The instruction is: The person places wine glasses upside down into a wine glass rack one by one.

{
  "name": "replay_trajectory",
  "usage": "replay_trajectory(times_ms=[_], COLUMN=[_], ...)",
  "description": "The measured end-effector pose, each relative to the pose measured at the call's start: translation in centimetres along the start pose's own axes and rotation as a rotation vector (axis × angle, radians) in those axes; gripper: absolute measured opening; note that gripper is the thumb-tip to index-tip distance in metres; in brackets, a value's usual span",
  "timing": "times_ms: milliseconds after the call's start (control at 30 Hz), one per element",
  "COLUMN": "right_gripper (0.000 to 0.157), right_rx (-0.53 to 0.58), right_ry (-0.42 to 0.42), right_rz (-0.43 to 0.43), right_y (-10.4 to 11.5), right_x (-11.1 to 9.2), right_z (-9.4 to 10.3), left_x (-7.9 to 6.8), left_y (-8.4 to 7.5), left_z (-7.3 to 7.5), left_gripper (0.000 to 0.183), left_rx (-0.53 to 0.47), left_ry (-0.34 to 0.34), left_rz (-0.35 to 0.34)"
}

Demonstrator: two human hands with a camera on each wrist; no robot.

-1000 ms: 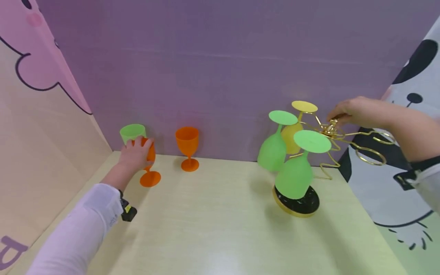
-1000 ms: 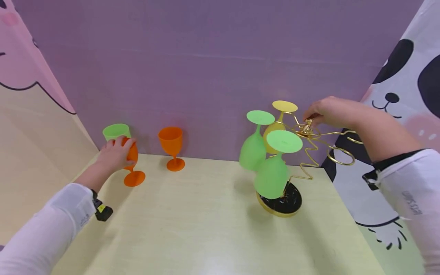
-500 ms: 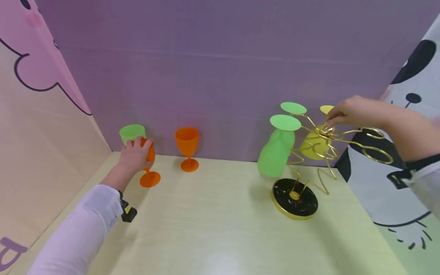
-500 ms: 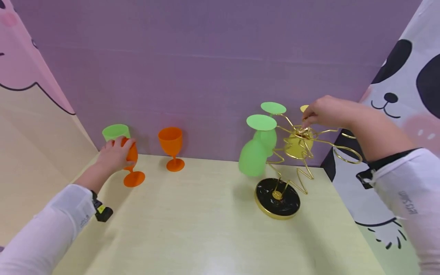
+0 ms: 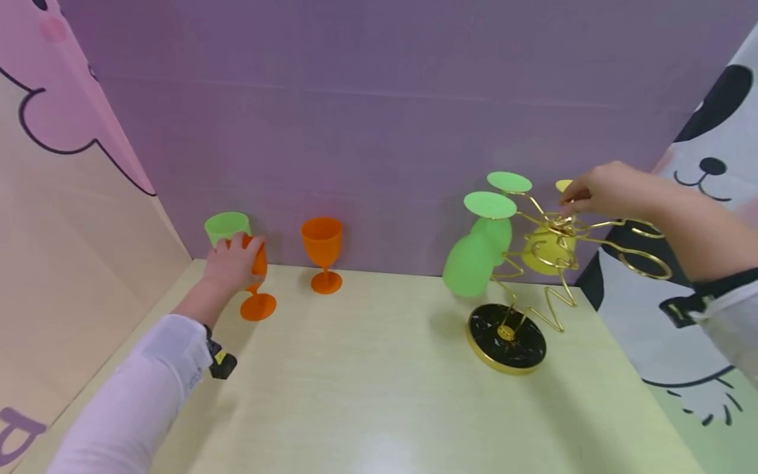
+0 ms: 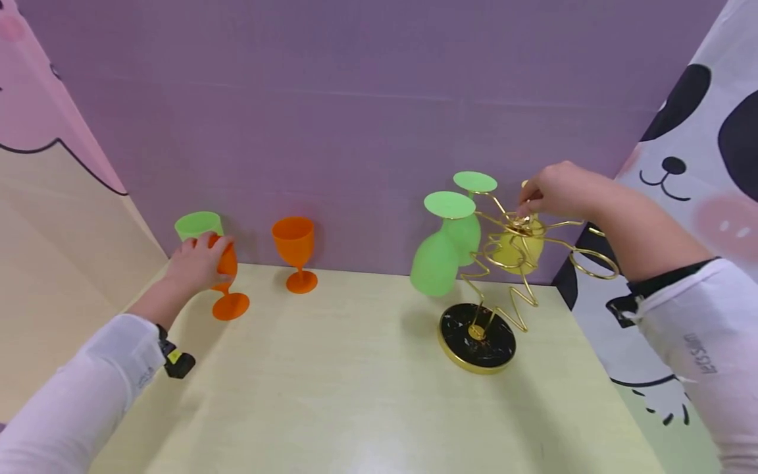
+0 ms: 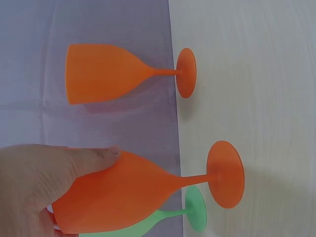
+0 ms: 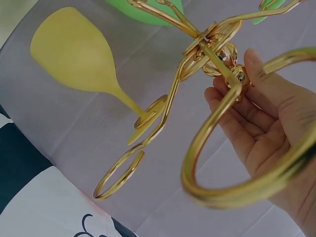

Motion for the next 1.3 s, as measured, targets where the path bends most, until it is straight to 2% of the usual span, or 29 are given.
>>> replay_trajectory(times_ms=[267,467,733,1000,1300], right_gripper=[0.025,0.026,0.028,0.028,0.027], right_rx=[0.023,0.027,0.040,0.028,0.035], right_ry=[0.010,0.008,0.004,0.001,-0.003], right_rz=[-0.018,-0.011,-0.036,-0.015,-0.021], right_y=[-0.1,0.0,-0.2,0.2,0.1], right_x=[-0.1,0.1,0.2,0.3,0.1], right_z=[-0.4,-0.2,-0.4,-0.4,-0.4], left_x=[-0.3,-0.6,-0.8,-1.3,-1.6], left_y=[0.0,0.4,0.7,1.3,0.7], left_z=[0.3,1.3,3.4,5.6,9.1], left_gripper=[0.072,0.071,0.076,0.077,0.074], left_rx=[-0.017,-0.019,-0.034,-0.196,-0.181], left_ry=[0.023,-0.008,-0.038,-0.105,-0.168], left_rz=[0.002,-0.003,0.002,0.066,0.020])
Point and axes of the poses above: each hand's wrist, its own x-axis towards the middle knuckle, its own z-axis out of the back of the hand, y = z × x, the point moved 9 cm from there along x, towards the middle knuckle, and after that the axes turned 9 degrees about -z, right-handed, at the moved point
